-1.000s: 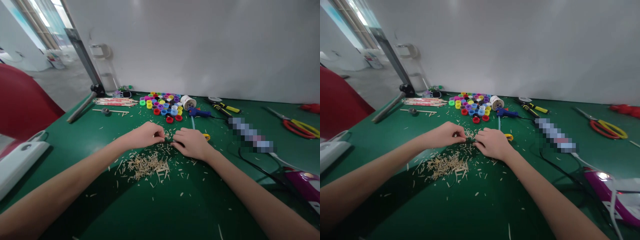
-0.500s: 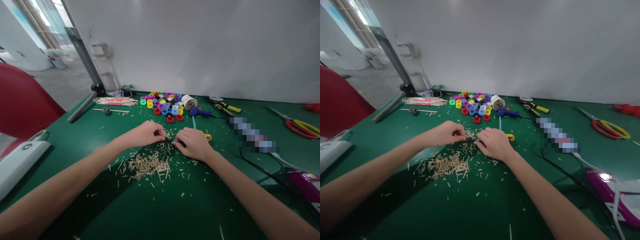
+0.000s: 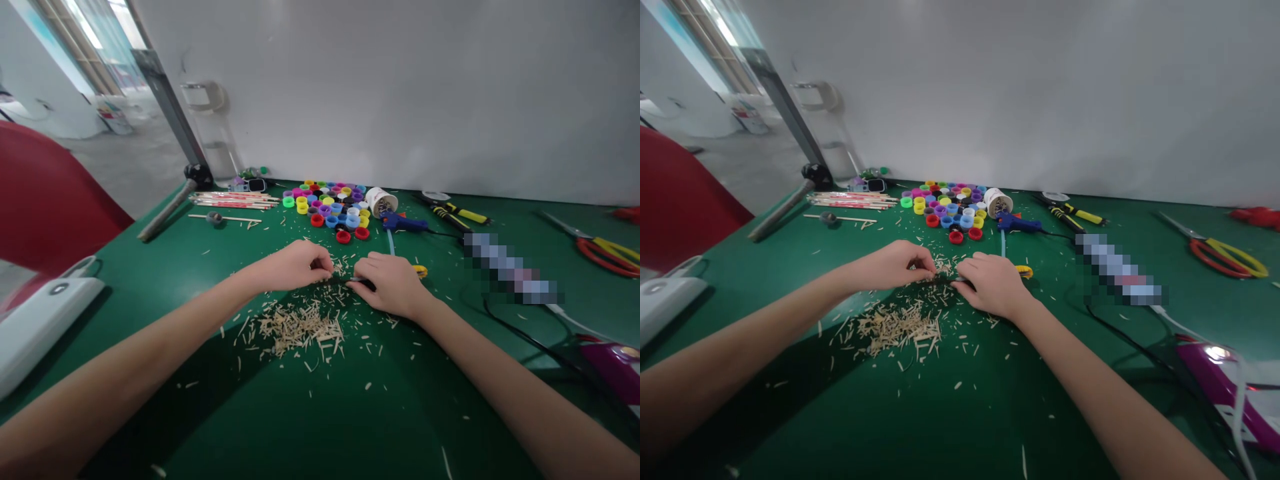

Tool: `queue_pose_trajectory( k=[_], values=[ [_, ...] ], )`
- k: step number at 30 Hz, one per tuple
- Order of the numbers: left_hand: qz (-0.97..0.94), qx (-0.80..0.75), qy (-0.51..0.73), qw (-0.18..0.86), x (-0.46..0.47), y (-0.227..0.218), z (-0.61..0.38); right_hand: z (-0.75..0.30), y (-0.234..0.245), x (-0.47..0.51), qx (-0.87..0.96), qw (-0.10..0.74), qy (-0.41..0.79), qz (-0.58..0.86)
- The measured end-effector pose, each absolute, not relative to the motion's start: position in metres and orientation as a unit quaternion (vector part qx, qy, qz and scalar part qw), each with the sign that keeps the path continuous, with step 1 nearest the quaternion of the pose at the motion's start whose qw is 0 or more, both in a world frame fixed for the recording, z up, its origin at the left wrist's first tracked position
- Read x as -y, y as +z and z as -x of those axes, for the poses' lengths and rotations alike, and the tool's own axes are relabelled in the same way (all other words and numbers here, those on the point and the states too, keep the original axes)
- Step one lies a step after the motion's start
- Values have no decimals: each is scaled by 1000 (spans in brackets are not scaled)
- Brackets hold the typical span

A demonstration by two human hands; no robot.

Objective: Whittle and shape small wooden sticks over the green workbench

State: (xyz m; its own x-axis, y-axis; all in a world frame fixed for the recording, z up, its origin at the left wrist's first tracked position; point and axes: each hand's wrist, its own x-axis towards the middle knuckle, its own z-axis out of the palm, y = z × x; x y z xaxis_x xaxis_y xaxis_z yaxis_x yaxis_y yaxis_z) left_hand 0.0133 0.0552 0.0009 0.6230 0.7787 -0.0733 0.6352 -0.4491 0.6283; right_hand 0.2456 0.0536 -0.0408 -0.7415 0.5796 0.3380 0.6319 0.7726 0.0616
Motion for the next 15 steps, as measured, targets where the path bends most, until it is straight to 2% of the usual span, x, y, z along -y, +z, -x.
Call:
queue_pose_trajectory(
  k=[8, 15],
  values=[
    [-840, -429, 122, 311, -54, 2, -13, -247, -46, -50, 917, 193, -126, 326],
    [-840, -428, 121, 310, -51, 3, -16, -245, -43, -52, 927, 161, -102, 324]
  ],
)
